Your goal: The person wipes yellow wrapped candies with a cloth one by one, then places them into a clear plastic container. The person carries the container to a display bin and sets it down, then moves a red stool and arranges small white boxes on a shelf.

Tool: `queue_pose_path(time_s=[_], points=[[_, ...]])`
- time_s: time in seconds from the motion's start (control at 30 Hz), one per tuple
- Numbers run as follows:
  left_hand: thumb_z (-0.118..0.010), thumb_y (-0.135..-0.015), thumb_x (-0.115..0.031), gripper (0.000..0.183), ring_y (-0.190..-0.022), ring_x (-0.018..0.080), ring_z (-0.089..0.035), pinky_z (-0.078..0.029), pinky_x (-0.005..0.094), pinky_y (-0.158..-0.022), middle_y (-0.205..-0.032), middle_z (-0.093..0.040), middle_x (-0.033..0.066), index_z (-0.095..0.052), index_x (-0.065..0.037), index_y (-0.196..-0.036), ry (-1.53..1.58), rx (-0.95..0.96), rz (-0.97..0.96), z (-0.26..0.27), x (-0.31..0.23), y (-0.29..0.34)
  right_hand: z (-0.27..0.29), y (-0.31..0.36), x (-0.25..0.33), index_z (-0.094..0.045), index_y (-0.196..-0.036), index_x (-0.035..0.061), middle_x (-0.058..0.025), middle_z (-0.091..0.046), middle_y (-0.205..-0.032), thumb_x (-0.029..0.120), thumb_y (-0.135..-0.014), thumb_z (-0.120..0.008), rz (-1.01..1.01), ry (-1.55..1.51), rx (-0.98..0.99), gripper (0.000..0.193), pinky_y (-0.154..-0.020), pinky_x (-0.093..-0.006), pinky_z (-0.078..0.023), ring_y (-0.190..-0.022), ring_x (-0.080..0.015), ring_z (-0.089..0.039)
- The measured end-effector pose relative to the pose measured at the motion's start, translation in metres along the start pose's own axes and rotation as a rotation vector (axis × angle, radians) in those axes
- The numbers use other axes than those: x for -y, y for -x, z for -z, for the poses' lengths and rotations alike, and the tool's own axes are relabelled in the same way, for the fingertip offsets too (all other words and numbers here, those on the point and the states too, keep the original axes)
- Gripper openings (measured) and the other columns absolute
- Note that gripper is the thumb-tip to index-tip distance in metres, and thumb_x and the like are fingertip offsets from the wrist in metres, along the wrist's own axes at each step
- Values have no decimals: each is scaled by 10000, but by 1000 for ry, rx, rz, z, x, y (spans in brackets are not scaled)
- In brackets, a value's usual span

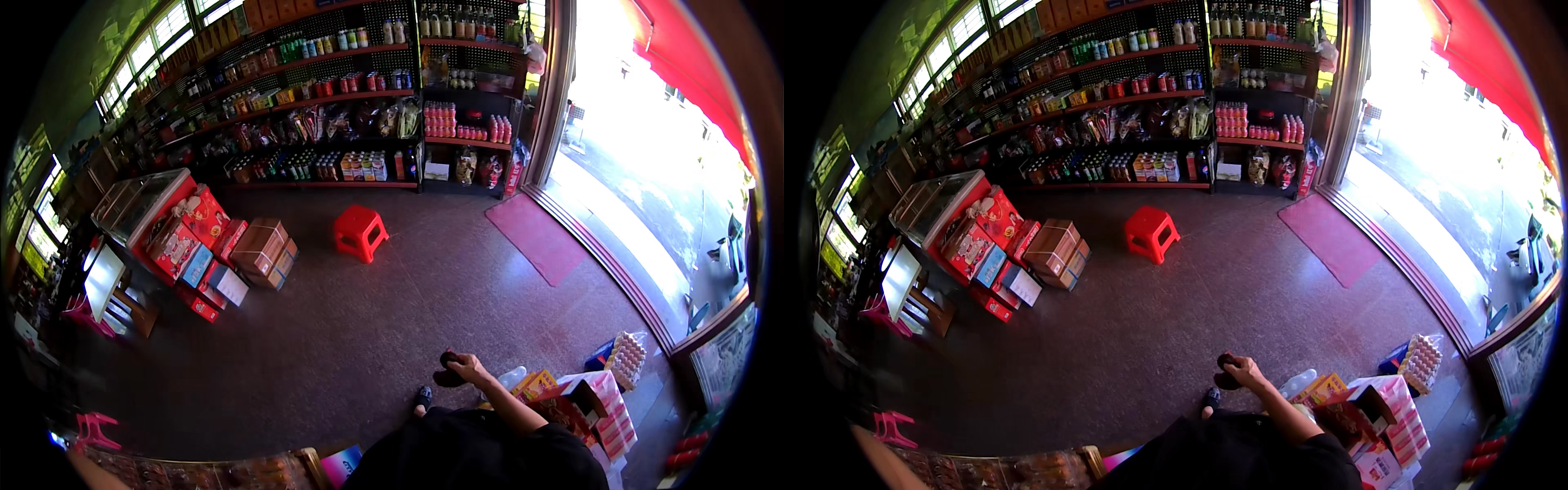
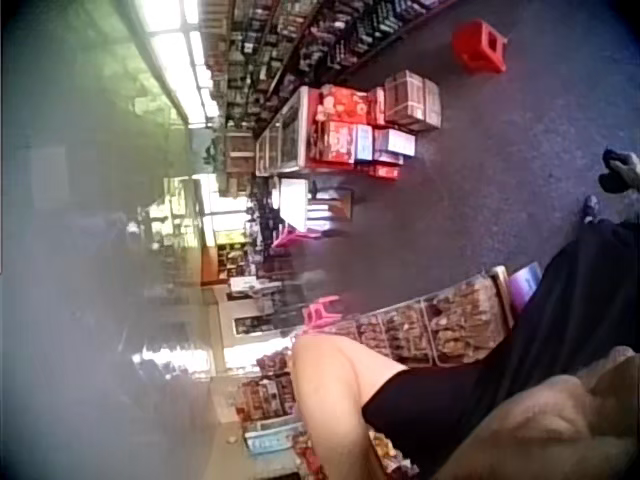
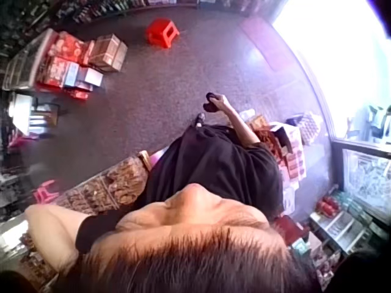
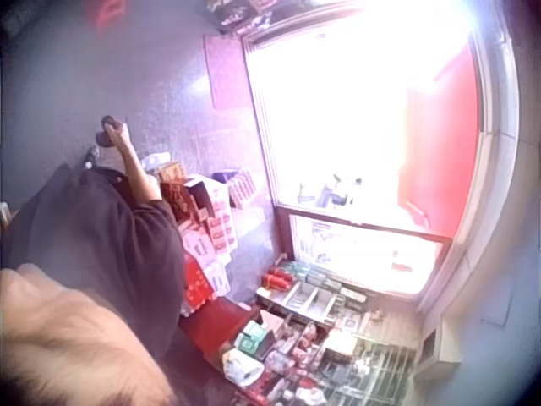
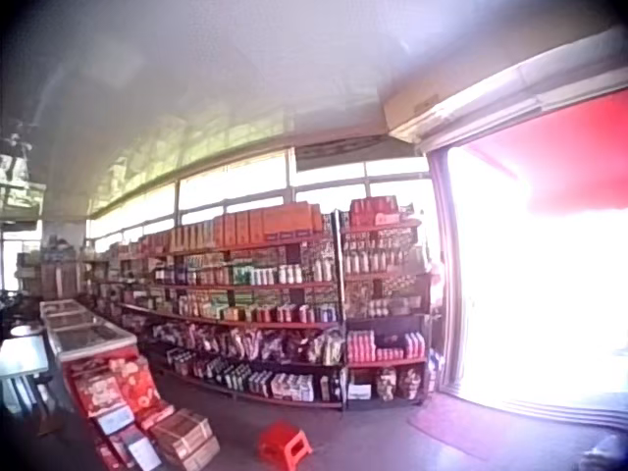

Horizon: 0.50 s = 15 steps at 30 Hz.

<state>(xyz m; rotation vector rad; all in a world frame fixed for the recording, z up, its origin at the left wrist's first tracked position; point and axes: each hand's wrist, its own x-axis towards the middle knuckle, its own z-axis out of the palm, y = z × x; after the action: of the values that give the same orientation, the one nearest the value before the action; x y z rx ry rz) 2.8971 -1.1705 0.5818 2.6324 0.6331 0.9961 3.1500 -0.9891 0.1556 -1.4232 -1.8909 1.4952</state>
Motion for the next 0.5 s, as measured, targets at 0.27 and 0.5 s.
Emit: queue_pose_path(time_s=[0.27, 0.5], points=[[-417, -864, -443, 522, -1059, 239, -403, -352, 385, -814, -1180, -441, 110, -439, -80, -1238, -123, 12, -93, 67, 92, -48, 73, -114, 37, -644, -873, -6, -113, -637, -691, 295, -766, -608, 33, 20, -135, 321, -600, -334, -474, -645, -167, -610], [-430, -862, -431, 502, -1025, 225, -420, -362, 371, -784, -1151, -453, 100, -449, -82, -1223, -215, 68, -232, 114, 165, -93, 119, -127, 6, -634, -874, -8, -25, -591, -686, 258, -775, -595, -133, -99, -267, 287, -565, -283, -442, -638, -95, -542]])
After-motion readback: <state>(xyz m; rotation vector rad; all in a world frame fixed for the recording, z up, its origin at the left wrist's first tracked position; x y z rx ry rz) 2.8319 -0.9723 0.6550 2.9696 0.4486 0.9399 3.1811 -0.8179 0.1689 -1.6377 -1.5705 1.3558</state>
